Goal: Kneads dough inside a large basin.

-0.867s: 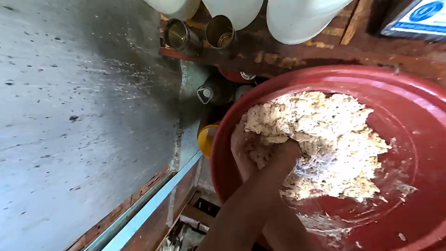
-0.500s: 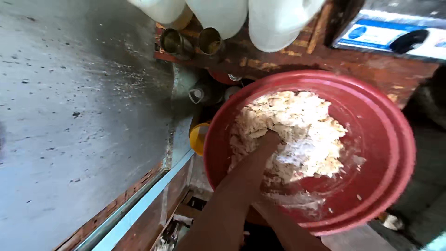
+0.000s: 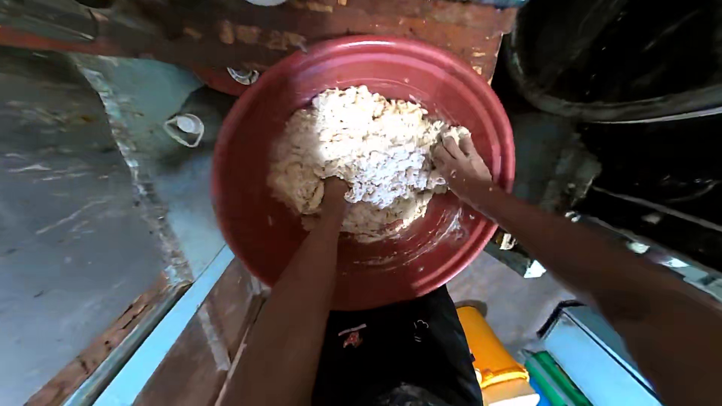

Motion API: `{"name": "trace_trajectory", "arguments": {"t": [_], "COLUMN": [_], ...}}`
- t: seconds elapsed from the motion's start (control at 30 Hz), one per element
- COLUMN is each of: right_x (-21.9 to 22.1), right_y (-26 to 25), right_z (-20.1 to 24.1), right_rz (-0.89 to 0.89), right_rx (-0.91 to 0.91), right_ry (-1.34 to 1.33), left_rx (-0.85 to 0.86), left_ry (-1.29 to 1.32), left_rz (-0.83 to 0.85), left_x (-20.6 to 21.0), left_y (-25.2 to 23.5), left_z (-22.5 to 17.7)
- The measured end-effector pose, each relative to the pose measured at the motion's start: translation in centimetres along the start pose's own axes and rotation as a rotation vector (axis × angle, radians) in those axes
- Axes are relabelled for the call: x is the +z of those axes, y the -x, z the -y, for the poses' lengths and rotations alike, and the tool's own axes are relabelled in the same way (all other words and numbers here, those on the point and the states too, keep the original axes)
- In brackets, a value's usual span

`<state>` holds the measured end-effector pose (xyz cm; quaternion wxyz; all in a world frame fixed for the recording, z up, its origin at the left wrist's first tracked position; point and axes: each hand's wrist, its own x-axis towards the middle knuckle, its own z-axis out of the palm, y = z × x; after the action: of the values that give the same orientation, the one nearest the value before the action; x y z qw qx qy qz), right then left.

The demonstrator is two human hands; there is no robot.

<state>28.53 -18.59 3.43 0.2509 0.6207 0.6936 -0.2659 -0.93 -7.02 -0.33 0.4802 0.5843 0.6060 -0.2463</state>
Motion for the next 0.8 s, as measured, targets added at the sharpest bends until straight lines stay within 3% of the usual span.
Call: {"name": "trace_trajectory", "arguments": {"t": [0.07,0.13,0.2,0.3,0.37,0.47,0.6,0.7,0.8], "right_x": [3.4,7.7,8.5,7.4,6.8,6.1,5.2,0.9,-6.2], "right_y": [3.2,7.0,8.3,5.6,4.4,7.3,11.4,6.6,-0.8], "right_z": [3.6,10.1,17.7,28.1,31.2,27.2,11.3,1.1,-2.5], "right_rz": [-0.027,0.092,0.252,0.3,0.348,0.329,0.398,0.202,0.078], "right_rx": [0.15,0.3,0.374,0.342,0.267,0.09,-0.041,-0.146,-0.223], "right_ry": [-0.198,-0.385,-0.548,-0.708,-0.825,-0.836,-0.459,-0.069,0.164], "left_rx": [0.064,0.116,0.107,0.07,0.077,0.092,0.217,0.261,0.257], "left_ry": [-0.043,-0.178,-0.236,-0.19,-0.237,-0.128,-0.422,-0.477,-0.528], "left_rz": [-0.022,0.015,0.023,-0.016,0.026,0.025,0.172,0.198,0.169], "left_x": [0.7,0.9,1.0,1.0,1.0,0.5,-0.1,-0.4,0.4], "left_y": [0.8,1.9,2.4,2.1,2.2,1.2,-0.5,-1.0,-1.4], "left_z": [1.3,1.6,1.2,0.5,0.3,1.4,1.9,1.8,2.3]}}
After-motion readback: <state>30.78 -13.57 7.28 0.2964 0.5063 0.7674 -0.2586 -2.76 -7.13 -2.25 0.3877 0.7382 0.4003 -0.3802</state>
